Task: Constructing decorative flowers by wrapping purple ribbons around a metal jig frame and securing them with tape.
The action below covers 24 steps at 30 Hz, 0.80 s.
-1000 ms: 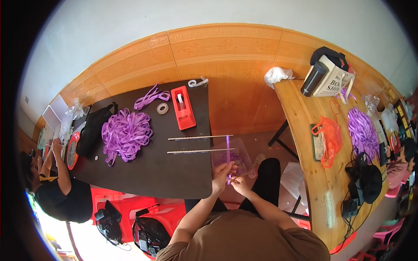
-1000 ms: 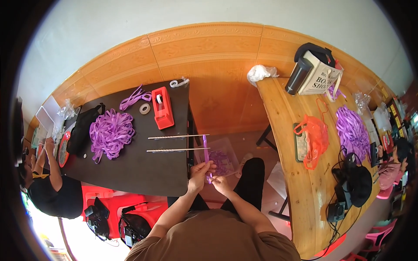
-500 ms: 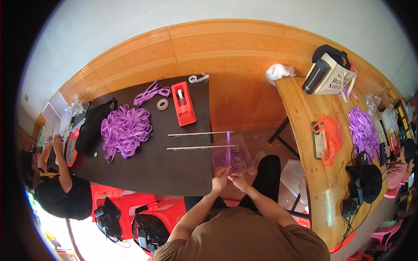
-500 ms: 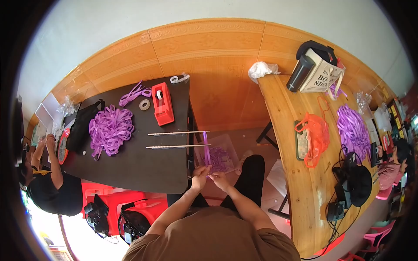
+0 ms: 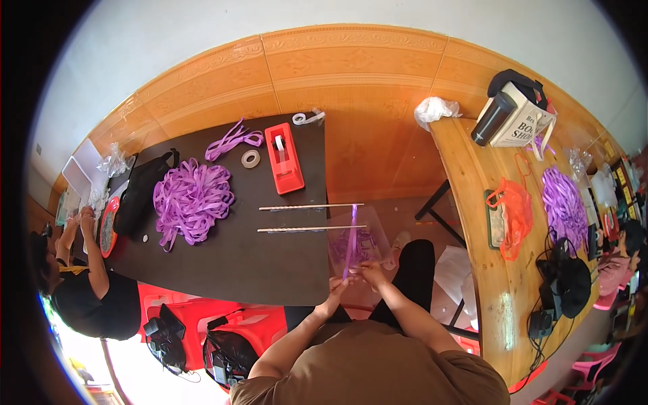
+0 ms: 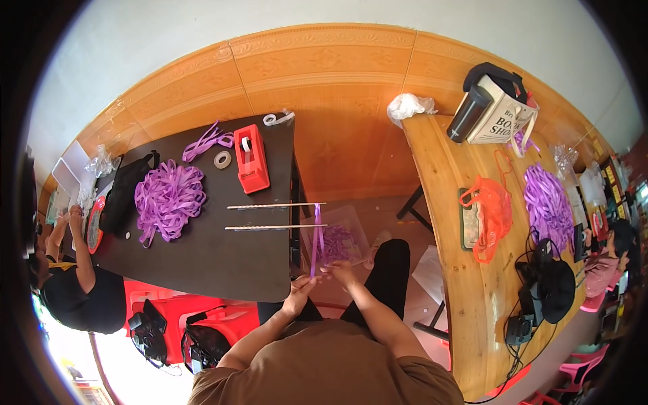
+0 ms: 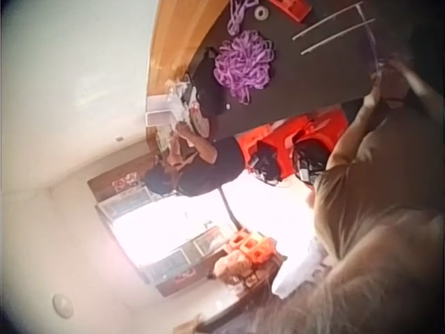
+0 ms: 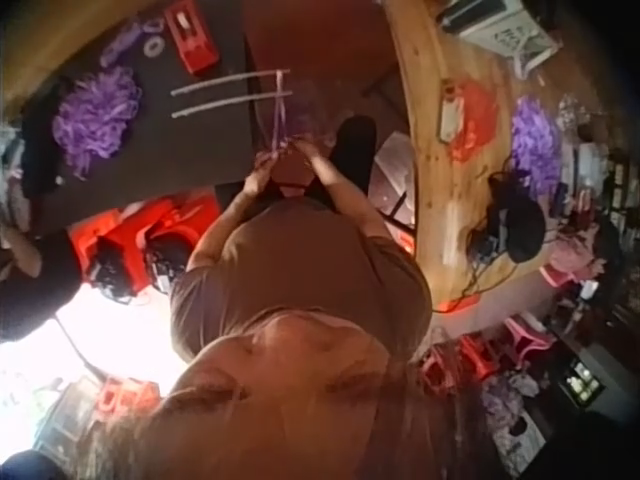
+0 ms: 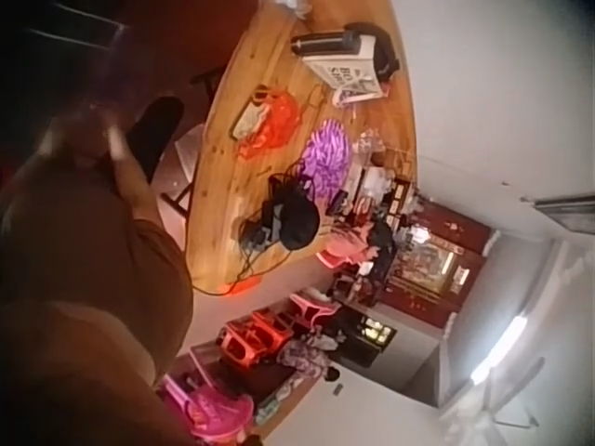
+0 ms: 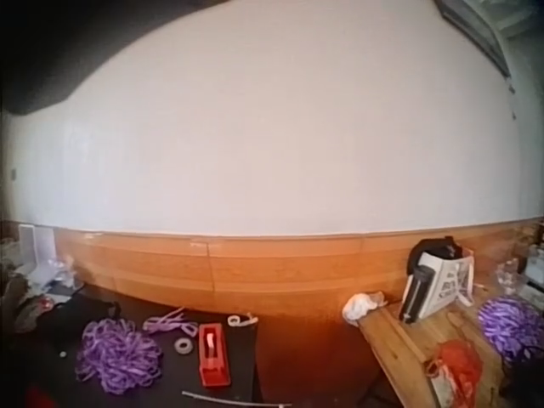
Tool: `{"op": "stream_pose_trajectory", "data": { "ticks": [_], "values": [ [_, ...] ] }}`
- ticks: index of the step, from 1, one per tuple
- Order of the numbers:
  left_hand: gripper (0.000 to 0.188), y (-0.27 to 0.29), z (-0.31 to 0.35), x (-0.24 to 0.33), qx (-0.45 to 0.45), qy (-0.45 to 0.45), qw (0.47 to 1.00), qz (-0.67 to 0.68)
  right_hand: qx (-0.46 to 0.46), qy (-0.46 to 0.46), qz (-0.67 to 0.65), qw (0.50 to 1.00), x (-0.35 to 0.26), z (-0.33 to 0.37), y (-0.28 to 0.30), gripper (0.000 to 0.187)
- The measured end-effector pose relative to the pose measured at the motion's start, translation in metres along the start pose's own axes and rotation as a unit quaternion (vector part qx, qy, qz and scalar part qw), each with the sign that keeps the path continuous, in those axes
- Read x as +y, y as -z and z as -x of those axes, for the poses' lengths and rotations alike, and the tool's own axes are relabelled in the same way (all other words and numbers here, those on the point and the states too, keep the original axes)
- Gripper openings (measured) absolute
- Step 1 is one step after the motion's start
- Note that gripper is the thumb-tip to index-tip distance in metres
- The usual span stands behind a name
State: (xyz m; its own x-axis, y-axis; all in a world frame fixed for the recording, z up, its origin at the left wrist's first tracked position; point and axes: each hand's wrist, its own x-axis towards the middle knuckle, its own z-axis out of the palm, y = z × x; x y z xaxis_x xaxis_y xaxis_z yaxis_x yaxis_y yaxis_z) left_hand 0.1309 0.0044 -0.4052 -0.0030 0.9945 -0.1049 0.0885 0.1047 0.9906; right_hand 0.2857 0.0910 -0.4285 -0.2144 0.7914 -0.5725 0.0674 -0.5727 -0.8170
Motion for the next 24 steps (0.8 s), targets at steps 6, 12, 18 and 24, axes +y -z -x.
{"op": "stream_pose_trajectory", "data": {
  "ticks": [6, 12, 18, 24],
  "values": [
    [0.025, 0.002, 0.008, -0.012, -0.023, 0.059, 0.998, -0.009, 0.012, 0.160, -0.050, 0.986, -0.023, -0.019, 0.000, 0.008],
    [0.025, 0.003, 0.013, -0.009, -0.039, 0.094, 0.992, 0.076, -0.023, 0.167, -0.013, 0.986, -0.027, -0.013, 0.000, 0.008],
    [0.022, -0.009, -0.004, 0.027, -0.050, 0.028, 0.997, 0.042, -0.086, 0.142, 0.013, 0.986, 0.031, -0.006, 0.001, 0.011],
    [0.018, -0.022, -0.009, 0.008, -0.004, 0.107, 0.983, 0.148, -0.124, 0.085, 0.007, 0.989, 0.043, 0.012, 0.002, 0.010]
  ]
}}
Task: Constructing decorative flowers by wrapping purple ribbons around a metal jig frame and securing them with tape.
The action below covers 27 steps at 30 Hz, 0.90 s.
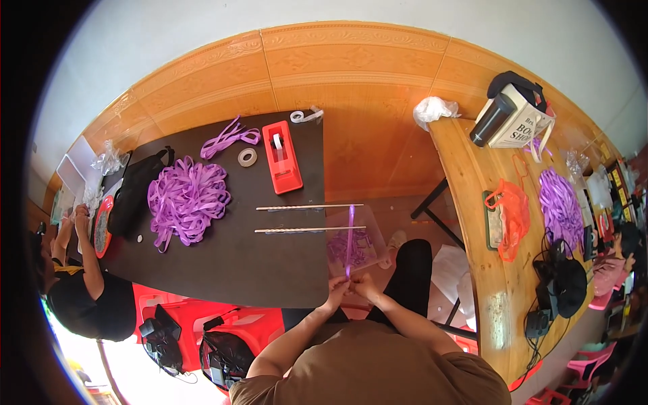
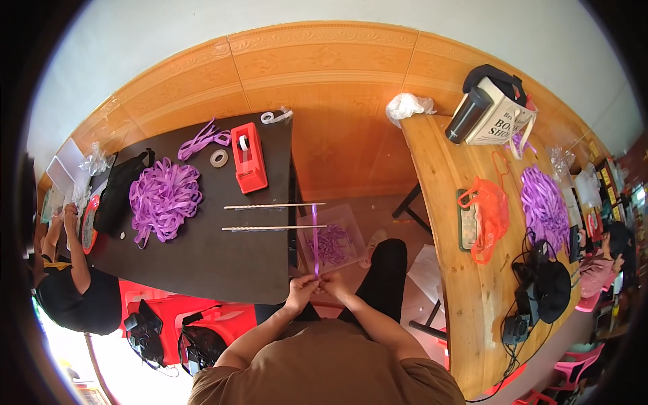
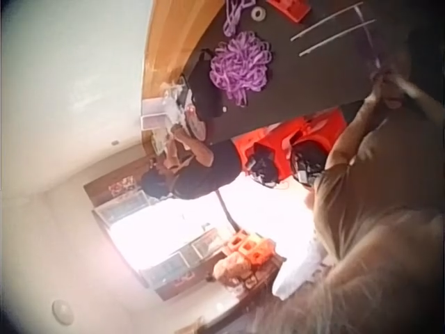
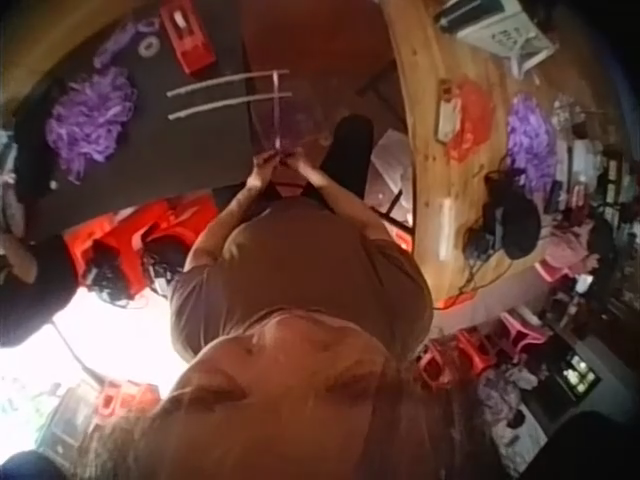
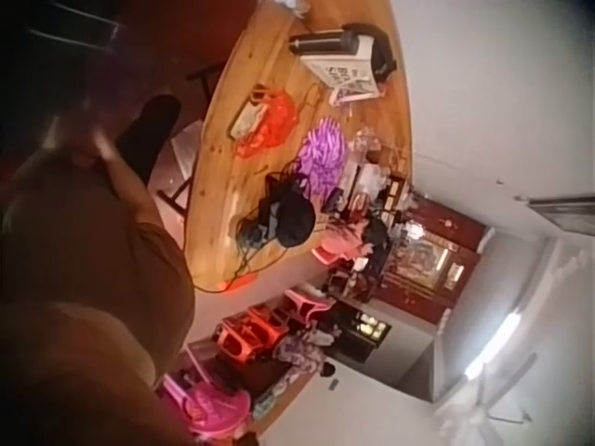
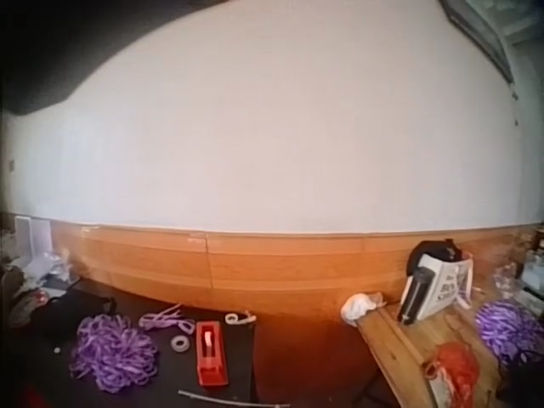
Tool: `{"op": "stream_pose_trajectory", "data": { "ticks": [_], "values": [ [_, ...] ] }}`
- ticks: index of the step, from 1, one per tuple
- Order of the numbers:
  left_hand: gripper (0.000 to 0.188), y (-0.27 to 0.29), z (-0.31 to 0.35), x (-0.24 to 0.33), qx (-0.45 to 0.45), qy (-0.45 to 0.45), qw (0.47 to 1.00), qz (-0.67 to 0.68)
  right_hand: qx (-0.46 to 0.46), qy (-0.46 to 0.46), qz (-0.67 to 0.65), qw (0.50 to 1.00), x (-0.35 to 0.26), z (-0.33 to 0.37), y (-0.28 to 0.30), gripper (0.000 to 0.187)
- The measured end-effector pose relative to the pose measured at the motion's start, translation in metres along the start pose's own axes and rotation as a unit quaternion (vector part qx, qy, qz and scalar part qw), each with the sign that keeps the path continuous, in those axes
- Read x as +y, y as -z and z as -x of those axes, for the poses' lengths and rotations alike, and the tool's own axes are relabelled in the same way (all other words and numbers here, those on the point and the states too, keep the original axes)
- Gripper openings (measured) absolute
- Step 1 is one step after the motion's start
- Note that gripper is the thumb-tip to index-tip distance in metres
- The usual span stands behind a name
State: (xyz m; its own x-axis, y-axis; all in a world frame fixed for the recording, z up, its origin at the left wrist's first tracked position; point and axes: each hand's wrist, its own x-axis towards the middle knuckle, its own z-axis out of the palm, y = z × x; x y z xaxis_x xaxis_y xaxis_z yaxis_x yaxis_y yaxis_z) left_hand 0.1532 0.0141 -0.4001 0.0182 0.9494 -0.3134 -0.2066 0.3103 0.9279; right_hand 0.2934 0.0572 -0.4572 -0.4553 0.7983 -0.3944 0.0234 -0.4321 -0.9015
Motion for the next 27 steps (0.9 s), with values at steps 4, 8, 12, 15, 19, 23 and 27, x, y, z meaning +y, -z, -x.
{"op": "stream_pose_trajectory", "data": {
  "ticks": [4, 8, 12, 15, 19, 23, 27],
  "values": [
    [0.015, 0.003, 0.000, -0.025, 0.062, -0.045, 0.995, -0.069, -0.026, -0.023, 0.024, 0.999, 0.004, -0.003, 0.007, 0.012],
    [0.013, -0.007, -0.005, -0.004, 0.105, -0.179, 0.958, -0.197, -0.017, -0.047, 0.023, 0.998, -0.015, 0.010, 0.002, 0.010],
    [0.011, -0.022, -0.002, 0.040, 0.131, -0.182, 0.953, -0.202, -0.042, -0.070, 0.081, 0.993, -0.042, 0.032, -0.002, 0.005],
    [0.011, -0.037, -0.002, 0.068, 0.134, -0.247, 0.933, -0.225, -0.098, -0.066, 0.085, 0.989, -0.040, 0.041, 0.008, 0.003],
    [0.018, -0.048, -0.008, 0.102, 0.183, -0.314, 0.902, -0.234, -0.152, -0.077, 0.114, 0.979, -0.040, 0.056, 0.012, 0.002],
    [0.026, -0.053, -0.024, 0.123, 0.189, -0.309, 0.919, -0.155, -0.185, -0.047, 0.062, 0.980, -0.044, 0.069, 0.008, 0.008],
    [0.022, -0.047, -0.036, 0.116, 0.061, -0.117, 0.984, 0.123, -0.204, -0.065, 0.046, 0.976, -0.056, 0.074, 0.005, 0.014]
  ]
}}
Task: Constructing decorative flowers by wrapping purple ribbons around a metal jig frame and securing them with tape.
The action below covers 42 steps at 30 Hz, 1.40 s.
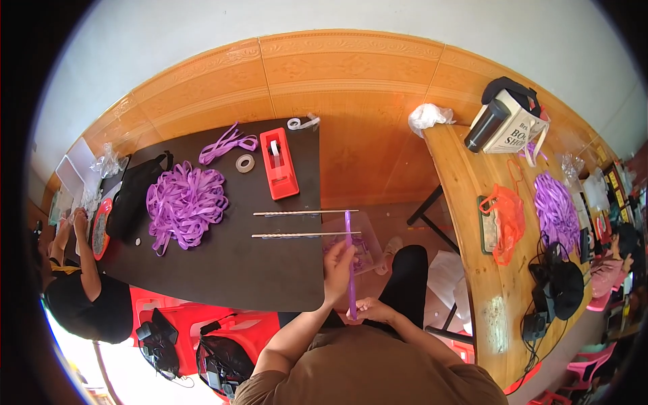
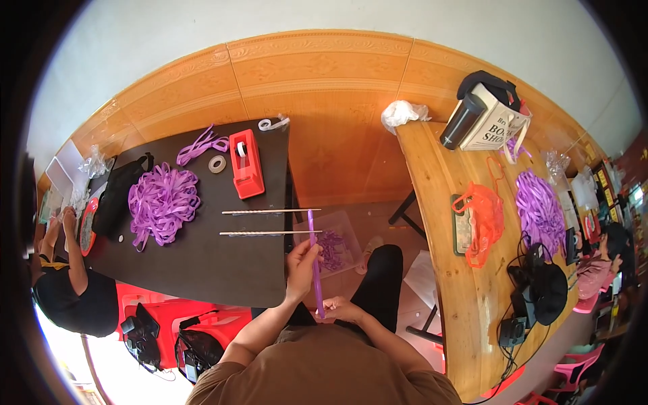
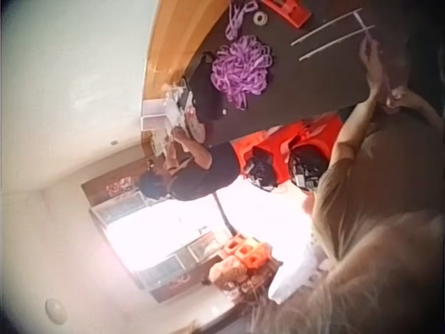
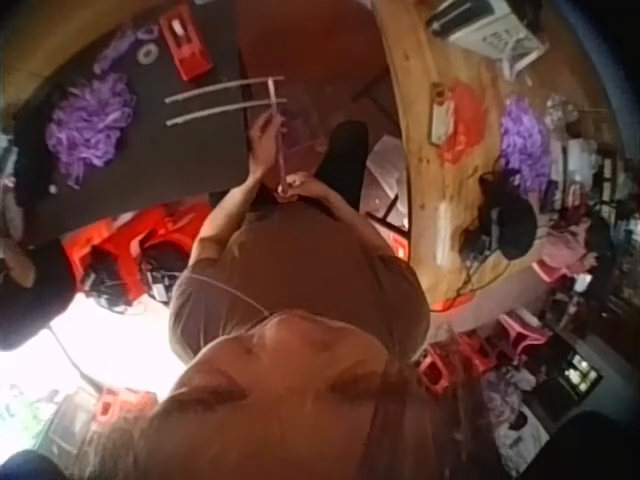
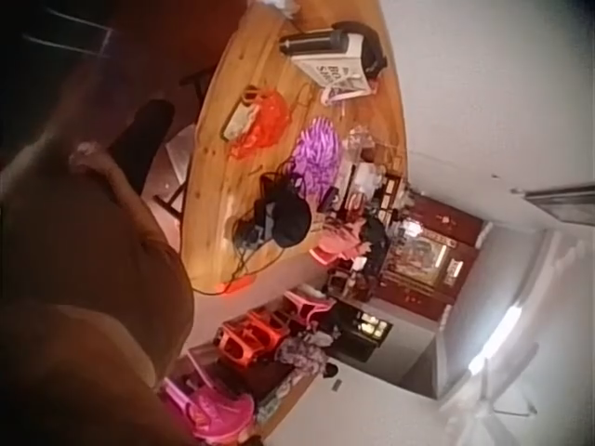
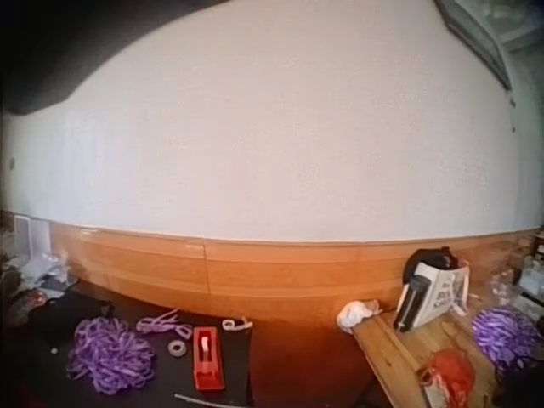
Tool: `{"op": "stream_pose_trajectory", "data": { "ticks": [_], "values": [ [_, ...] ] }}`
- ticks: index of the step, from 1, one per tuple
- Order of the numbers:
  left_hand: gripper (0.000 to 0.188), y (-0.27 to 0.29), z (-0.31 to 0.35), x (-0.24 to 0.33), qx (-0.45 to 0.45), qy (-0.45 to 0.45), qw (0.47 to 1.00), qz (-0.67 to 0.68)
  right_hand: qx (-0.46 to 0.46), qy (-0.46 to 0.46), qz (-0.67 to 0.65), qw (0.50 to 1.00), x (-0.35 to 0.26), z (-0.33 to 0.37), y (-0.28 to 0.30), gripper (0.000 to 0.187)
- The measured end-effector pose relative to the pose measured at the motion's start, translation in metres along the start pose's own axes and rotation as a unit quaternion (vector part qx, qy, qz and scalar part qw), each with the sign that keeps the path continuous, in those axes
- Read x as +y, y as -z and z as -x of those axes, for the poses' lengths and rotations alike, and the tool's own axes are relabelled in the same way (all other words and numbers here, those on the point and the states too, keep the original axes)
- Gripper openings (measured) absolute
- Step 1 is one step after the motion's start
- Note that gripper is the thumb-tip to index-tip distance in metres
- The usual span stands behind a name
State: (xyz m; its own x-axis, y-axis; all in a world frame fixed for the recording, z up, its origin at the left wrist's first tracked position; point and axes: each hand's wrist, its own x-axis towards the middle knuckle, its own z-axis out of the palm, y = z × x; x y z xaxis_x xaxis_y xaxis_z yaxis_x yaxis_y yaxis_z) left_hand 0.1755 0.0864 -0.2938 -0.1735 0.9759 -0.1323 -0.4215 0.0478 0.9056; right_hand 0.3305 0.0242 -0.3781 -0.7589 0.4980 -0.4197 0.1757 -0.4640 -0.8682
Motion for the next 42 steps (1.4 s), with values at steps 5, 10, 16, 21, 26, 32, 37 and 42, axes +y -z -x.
{"op": "stream_pose_trajectory", "data": {
  "ticks": [5, 10, 16, 21, 26, 32, 37, 42],
  "values": [
    [0.024, 0.003, 0.003, -0.001, -0.026, 0.038, 0.998, 0.039, -0.004, 0.014, 0.020, 1.000, -0.005, 0.000, 0.000, 0.015],
    [0.023, -0.012, 0.019, 0.018, -0.033, 0.056, 0.995, 0.069, 0.003, 0.053, 0.048, 0.997, 0.020, -0.012, 0.014, 0.012],
    [0.020, -0.022, 0.035, 0.027, 0.018, 0.003, 0.997, 0.081, 0.137, -0.013, -0.098, 0.986, -0.014, -0.001, 0.012, 0.018],
    [0.019, -0.036, 0.040, 0.047, 0.013, 0.004, 0.992, 0.122, 0.450, 0.238, -0.011, 0.861, -0.039, -0.007, 0.042, 0.017],
    [0.019, -0.037, 0.048, 0.060, 0.001, 0.003, 0.995, 0.102, 0.403, 0.475, 0.388, 0.680, -0.170, -0.007, 0.019, 0.037],
    [0.021, -0.033, 0.058, 0.081, -0.030, 0.003, 0.998, 0.050, 0.313, 0.538, 0.501, 0.601, -0.202, -0.021, 0.015, 0.030],
    [0.026, -0.028, 0.069, 0.146, -0.110, -0.158, 0.981, 0.018, 0.294, 0.449, 0.385, 0.751, -0.226, -0.023, 0.016, 0.013],
    [0.037, -0.023, 0.065, 0.156, 0.013, -0.370, 0.928, 0.028, 0.228, 0.286, 0.074, 0.928, -0.261, -0.056, 0.043, 0.019]
  ]
}}
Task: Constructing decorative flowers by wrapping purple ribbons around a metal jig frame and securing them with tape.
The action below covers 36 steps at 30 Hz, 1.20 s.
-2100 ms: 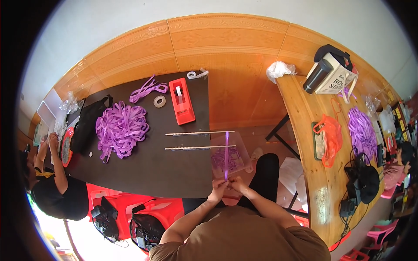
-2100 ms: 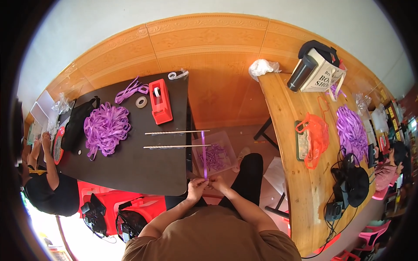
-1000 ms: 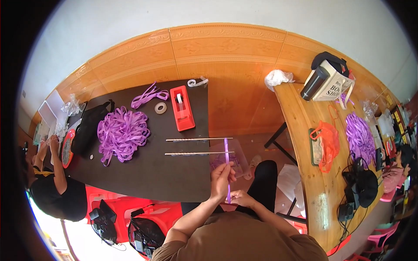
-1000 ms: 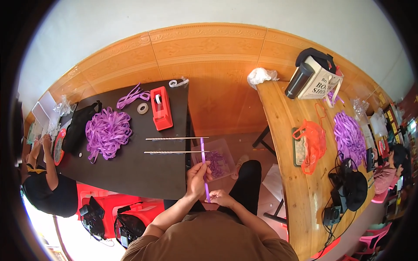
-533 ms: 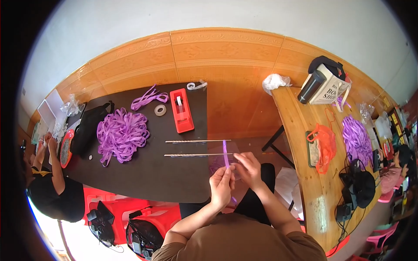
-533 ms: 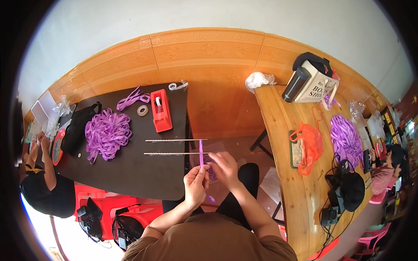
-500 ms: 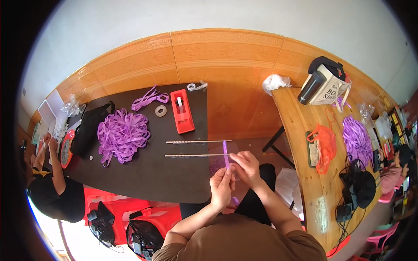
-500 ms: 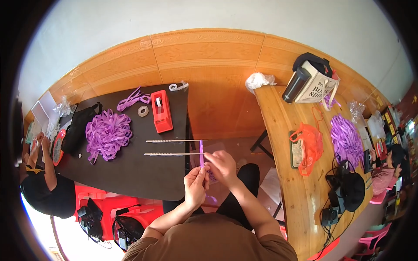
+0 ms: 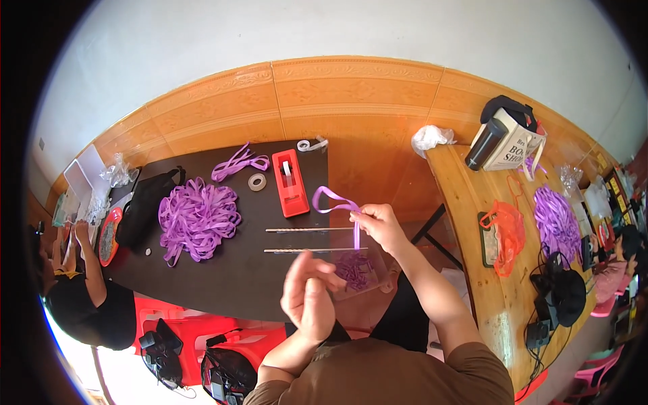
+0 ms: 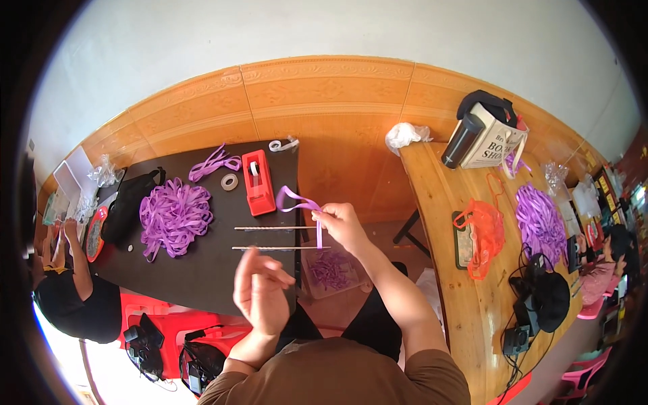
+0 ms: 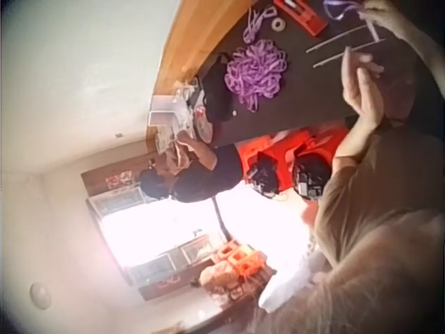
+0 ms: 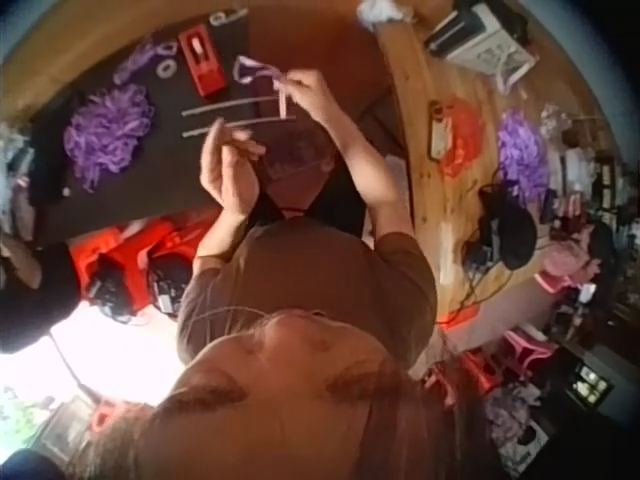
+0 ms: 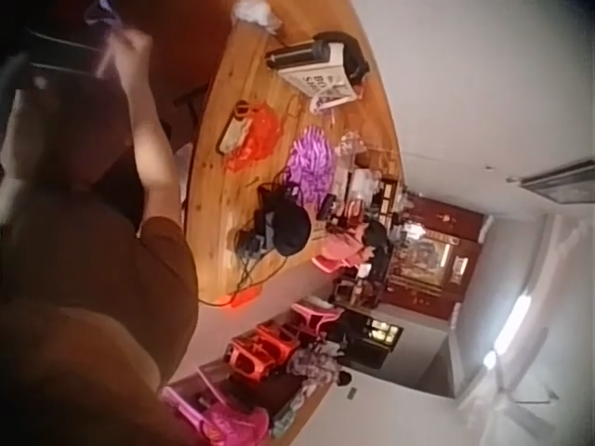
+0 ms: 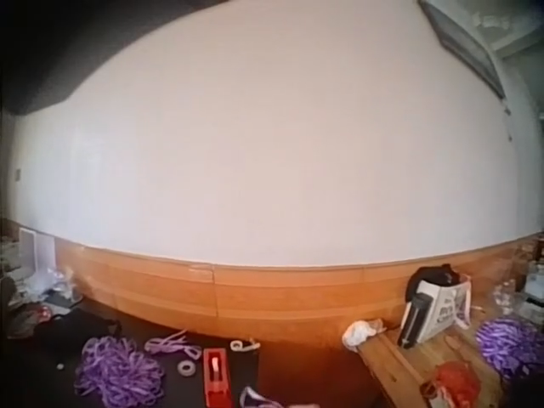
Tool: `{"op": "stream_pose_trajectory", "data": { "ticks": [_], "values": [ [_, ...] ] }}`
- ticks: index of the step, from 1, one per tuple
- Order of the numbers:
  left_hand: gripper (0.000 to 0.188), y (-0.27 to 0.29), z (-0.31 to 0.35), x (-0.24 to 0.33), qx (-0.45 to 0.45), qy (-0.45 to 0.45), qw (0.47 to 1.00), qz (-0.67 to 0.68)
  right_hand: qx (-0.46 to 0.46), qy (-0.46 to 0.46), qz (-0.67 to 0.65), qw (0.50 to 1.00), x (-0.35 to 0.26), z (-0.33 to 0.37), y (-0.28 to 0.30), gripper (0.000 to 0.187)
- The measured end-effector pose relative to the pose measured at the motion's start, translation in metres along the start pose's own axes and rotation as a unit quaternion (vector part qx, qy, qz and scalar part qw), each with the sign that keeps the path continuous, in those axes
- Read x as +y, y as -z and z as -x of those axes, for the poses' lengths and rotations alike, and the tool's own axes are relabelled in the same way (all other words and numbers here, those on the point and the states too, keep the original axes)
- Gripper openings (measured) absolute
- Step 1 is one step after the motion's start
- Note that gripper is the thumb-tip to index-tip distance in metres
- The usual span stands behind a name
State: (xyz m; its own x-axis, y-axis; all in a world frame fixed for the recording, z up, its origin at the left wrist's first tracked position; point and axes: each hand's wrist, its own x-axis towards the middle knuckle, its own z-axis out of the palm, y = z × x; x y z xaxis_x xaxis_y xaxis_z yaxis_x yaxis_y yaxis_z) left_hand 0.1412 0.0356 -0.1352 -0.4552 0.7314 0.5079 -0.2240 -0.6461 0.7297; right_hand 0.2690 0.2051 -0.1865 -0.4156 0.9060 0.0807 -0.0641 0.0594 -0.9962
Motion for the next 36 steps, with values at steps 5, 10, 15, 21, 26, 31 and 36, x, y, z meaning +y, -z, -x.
{"op": "stream_pose_trajectory", "data": {
  "ticks": [5, 10, 15, 21, 26, 31, 36],
  "values": [
    [0.021, 0.009, 0.050, -0.058, -0.116, 0.358, 0.926, -0.006, -0.003, -0.145, -0.084, 0.986, 0.008, -0.022, 0.012, 0.018],
    [0.020, 0.016, 0.073, -0.113, -0.077, 0.331, 0.940, -0.044, -0.010, -0.231, -0.152, 0.961, 0.027, -0.029, 0.018, 0.018],
    [0.028, 0.026, 0.053, -0.154, -0.054, 0.223, 0.959, -0.165, 0.006, -0.270, -0.154, 0.951, 0.049, -0.030, 0.016, 0.015],
    [0.032, -0.014, 0.014, -0.153, 0.026, 0.059, 0.979, -0.194, -0.009, -0.319, -0.285, 0.904, 0.087, -0.001, 0.010, 0.008],
    [0.029, -0.004, 0.012, -0.166, 0.008, 0.229, 0.969, -0.088, 0.095, -0.345, -0.334, 0.872, 0.117, 0.032, 0.002, 0.006],
    [0.023, 0.004, 0.025, -0.162, 0.042, 0.313, 0.945, -0.085, -0.032, -0.434, -0.399, 0.807, 0.144, 0.078, 0.003, 0.018],
    [0.022, 0.018, 0.061, -0.147, 0.006, 0.371, 0.928, -0.029, 0.098, -0.393, -0.136, 0.904, 0.160, 0.126, 0.004, 0.017]
  ]
}}
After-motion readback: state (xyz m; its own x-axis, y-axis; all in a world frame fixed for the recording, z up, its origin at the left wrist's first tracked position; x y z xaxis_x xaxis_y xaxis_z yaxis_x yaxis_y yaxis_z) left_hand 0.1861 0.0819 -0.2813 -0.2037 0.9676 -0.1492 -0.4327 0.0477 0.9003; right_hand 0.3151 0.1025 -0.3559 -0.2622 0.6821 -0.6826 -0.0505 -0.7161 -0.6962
